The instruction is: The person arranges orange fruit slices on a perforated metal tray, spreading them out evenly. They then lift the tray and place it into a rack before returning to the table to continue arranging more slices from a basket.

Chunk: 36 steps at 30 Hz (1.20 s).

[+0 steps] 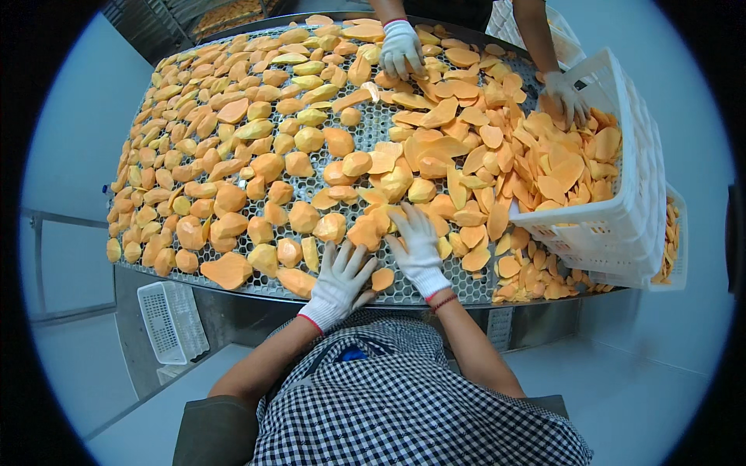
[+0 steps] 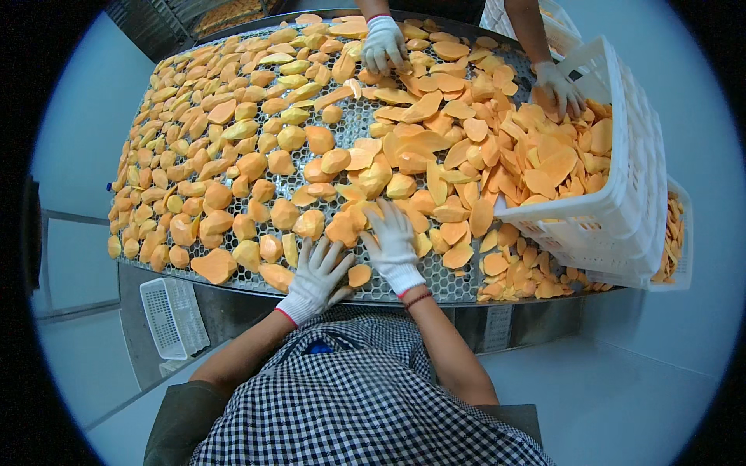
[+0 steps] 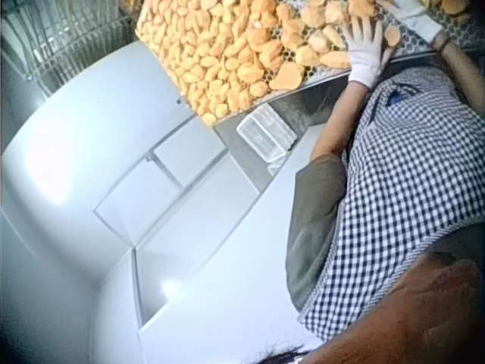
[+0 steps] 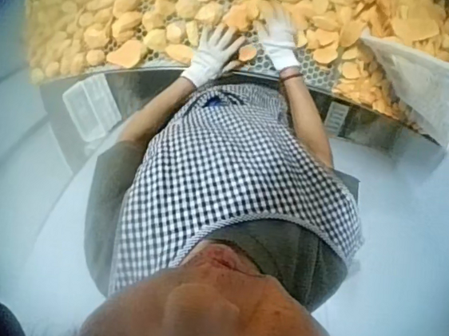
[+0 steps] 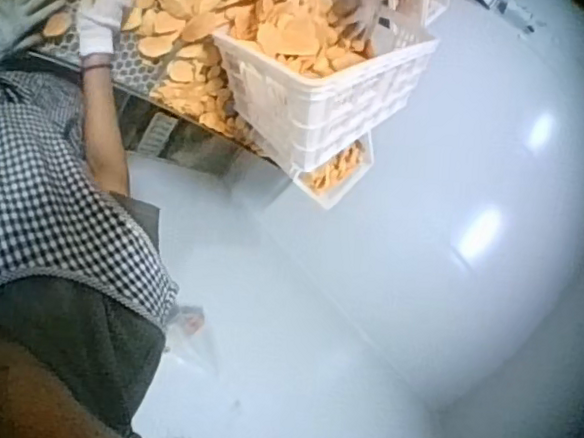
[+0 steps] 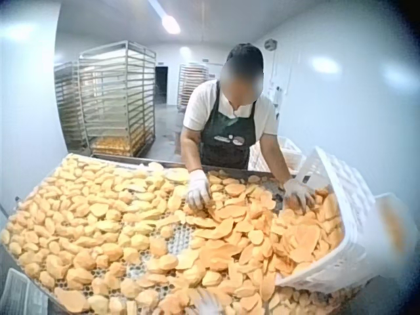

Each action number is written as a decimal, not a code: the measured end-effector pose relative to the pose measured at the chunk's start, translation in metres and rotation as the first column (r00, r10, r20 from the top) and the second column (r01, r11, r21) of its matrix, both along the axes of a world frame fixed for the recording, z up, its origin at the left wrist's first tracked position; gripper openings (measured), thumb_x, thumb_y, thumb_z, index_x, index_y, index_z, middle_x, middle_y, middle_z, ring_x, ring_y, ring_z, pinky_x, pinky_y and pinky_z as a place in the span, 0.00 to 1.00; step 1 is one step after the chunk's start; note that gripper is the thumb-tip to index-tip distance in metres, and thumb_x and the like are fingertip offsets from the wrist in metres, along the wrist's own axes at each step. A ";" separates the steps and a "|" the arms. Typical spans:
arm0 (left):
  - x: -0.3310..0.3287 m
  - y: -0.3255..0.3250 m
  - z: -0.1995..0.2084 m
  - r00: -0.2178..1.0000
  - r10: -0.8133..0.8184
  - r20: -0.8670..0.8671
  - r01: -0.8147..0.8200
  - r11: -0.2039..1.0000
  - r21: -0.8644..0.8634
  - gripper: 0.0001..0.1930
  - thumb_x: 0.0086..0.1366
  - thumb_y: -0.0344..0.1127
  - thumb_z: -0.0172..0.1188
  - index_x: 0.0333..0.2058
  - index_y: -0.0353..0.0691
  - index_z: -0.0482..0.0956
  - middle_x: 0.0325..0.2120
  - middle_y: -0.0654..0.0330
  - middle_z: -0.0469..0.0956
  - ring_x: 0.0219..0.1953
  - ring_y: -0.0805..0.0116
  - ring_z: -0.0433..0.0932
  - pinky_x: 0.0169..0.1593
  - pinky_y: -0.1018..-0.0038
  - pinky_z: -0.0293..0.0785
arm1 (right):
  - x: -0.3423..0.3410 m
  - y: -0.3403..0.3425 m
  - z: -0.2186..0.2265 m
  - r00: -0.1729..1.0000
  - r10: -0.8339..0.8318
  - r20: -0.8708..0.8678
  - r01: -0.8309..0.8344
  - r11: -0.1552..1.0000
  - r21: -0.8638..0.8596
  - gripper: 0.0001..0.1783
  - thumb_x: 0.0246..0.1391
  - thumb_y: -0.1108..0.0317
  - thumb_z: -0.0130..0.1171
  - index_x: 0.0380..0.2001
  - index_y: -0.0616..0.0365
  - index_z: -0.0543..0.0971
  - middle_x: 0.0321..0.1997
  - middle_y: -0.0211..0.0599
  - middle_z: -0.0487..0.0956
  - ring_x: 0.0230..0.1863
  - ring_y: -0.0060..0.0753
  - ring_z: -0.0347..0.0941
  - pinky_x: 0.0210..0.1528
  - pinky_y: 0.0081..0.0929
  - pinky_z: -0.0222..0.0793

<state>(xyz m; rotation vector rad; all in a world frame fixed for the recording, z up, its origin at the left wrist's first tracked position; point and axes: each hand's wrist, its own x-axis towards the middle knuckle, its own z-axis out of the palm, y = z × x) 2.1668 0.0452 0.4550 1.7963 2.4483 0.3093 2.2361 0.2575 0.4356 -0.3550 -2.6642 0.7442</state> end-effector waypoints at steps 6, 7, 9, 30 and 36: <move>-0.014 -0.024 0.004 0.998 0.059 -0.031 -0.060 0.998 -0.015 0.34 0.57 0.53 0.65 0.58 0.43 0.69 0.61 0.45 0.61 0.68 0.43 0.55 0.70 0.39 0.42 | -0.008 -0.048 -0.006 0.970 0.223 0.101 -0.232 0.969 0.083 0.28 0.53 0.59 0.61 0.59 0.47 0.73 0.66 0.44 0.66 0.67 0.56 0.59 0.69 0.51 0.55; -0.014 -0.026 0.004 0.998 0.063 -0.026 -0.063 0.998 -0.017 0.34 0.57 0.53 0.66 0.58 0.43 0.69 0.61 0.45 0.61 0.67 0.43 0.55 0.70 0.39 0.42 | -0.003 -0.050 -0.009 0.969 0.234 0.074 -0.237 0.971 0.027 0.28 0.54 0.60 0.60 0.59 0.48 0.73 0.66 0.45 0.66 0.67 0.57 0.59 0.68 0.50 0.56; -0.013 -0.029 0.002 0.997 0.080 0.013 -0.080 0.997 -0.003 0.32 0.55 0.51 0.67 0.55 0.42 0.70 0.61 0.44 0.61 0.67 0.42 0.56 0.70 0.39 0.42 | 0.008 -0.041 -0.016 0.968 0.242 0.067 -0.237 0.969 -0.066 0.28 0.54 0.60 0.60 0.59 0.49 0.72 0.66 0.46 0.67 0.68 0.57 0.59 0.69 0.51 0.56; 0.004 0.027 -0.003 0.980 -0.196 -0.045 0.198 0.980 0.029 0.32 0.58 0.48 0.65 0.60 0.44 0.69 0.59 0.50 0.67 0.63 0.48 0.64 0.68 0.42 0.51 | 0.069 -0.002 0.011 0.967 -0.170 0.191 0.125 0.966 0.224 0.35 0.42 0.56 0.71 0.57 0.43 0.74 0.64 0.41 0.68 0.64 0.50 0.63 0.64 0.48 0.58; -0.007 0.016 -0.007 0.968 -0.122 0.221 0.099 0.989 0.112 0.21 0.60 0.39 0.63 0.52 0.46 0.74 0.46 0.60 0.80 0.49 0.60 0.76 0.57 0.57 0.69 | 0.102 0.009 -0.001 0.977 -0.104 0.184 0.074 0.983 0.167 0.29 0.42 0.59 0.71 0.50 0.51 0.78 0.49 0.38 0.78 0.50 0.47 0.74 0.52 0.41 0.70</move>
